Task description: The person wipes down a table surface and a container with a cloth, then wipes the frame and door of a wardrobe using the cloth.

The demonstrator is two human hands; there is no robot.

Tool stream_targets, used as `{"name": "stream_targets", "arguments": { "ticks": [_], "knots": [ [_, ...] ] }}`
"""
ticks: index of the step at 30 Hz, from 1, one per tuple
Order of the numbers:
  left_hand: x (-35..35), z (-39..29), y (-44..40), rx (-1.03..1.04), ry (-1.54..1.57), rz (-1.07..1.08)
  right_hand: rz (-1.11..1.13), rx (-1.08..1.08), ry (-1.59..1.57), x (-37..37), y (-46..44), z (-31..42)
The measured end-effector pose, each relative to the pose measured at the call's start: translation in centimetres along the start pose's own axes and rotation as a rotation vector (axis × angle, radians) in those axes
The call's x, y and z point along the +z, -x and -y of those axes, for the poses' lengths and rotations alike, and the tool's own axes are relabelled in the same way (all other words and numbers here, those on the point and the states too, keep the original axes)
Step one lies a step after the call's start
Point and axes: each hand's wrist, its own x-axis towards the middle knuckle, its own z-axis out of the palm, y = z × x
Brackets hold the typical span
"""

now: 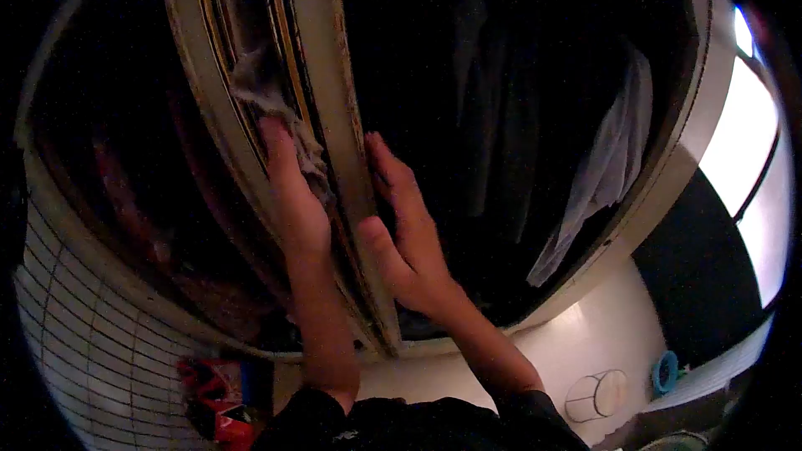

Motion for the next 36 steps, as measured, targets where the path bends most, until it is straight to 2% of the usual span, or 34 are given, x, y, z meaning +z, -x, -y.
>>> {"name": "stream_targets", "arguments": {
  "ticks": [2, 4, 7, 10, 13, 15, 19, 22, 24, 25, 27, 31, 33, 34, 36],
  "knots": [
    [-1.7, 0.8, 1.7, -0.122, -0.17, -0.047, 0.036, -0.026, 0.039, 1.0, -0.3, -1.4],
    [-3.5, 2.4, 3.8, -0.157, -0.21, -0.074, 0.078, -0.058, 0.075, 2.4, -1.0, -2.0],
    [-6.8, 6.5, 9.2, -0.368, -0.336, -0.191, -0.024, -0.133, 0.208, 4.8, -1.3, -3.6],
    [-11.8, 10.2, 13.9, -0.534, -0.3, -0.173, -0.075, -0.153, 0.431, 7.2, -1.7, -6.5],
    [-12.8, 12.4, 15.9, -0.62, -0.397, -0.211, -0.183, -0.123, 0.323, 8.6, -2.5, -6.6],
    [-11.5, 13.1, 15.9, -0.456, -0.34, -0.305, -0.235, -0.158, 0.344, 7.5, -2.2, -6.9],
    [-12.0, 12.9, 15.1, -0.475, -0.175, -0.305, -0.208, -0.169, 0.364, 7.3, -1.8, -7.1],
    [-14.6, 12.3, 14.3, -0.425, -0.169, -0.299, -0.231, -0.185, 0.449, 10.6, -1.8, -8.3],
    [-14.1, 11.1, 13.3, -0.306, -0.254, -0.238, -0.242, -0.212, 0.436, 11.4, -2.0, -8.4],
    [-14.1, 10.8, 12.7, -0.317, -0.25, -0.254, -0.241, -0.217, 0.432, 11.8, -2.1, -8.5],
    [-12.2, 10.9, 12.1, -0.064, -0.284, -0.237, -0.24, -0.214, 0.438, 10.7, -1.8, -8.3],
    [-11.6, 9.6, 11.8, -0.108, -0.321, -0.13, -0.233, -0.206, 0.467, 9.9, -1.0, -8.3],
    [-9.7, 7.7, 9.6, 0.037, -0.382, -0.082, -0.237, -0.217, 0.498, 9.4, -0.9, -8.0],
    [-8.4, 6.8, 8.4, 0.072, -0.362, -0.16, -0.24, -0.219, 0.512, 8.8, -0.8, -7.8],
    [-7.2, 5.2, 6.9, 0.12, -0.343, -0.153, -0.242, -0.241, 0.525, 8.0, -0.8, -7.8]
  ]
}}
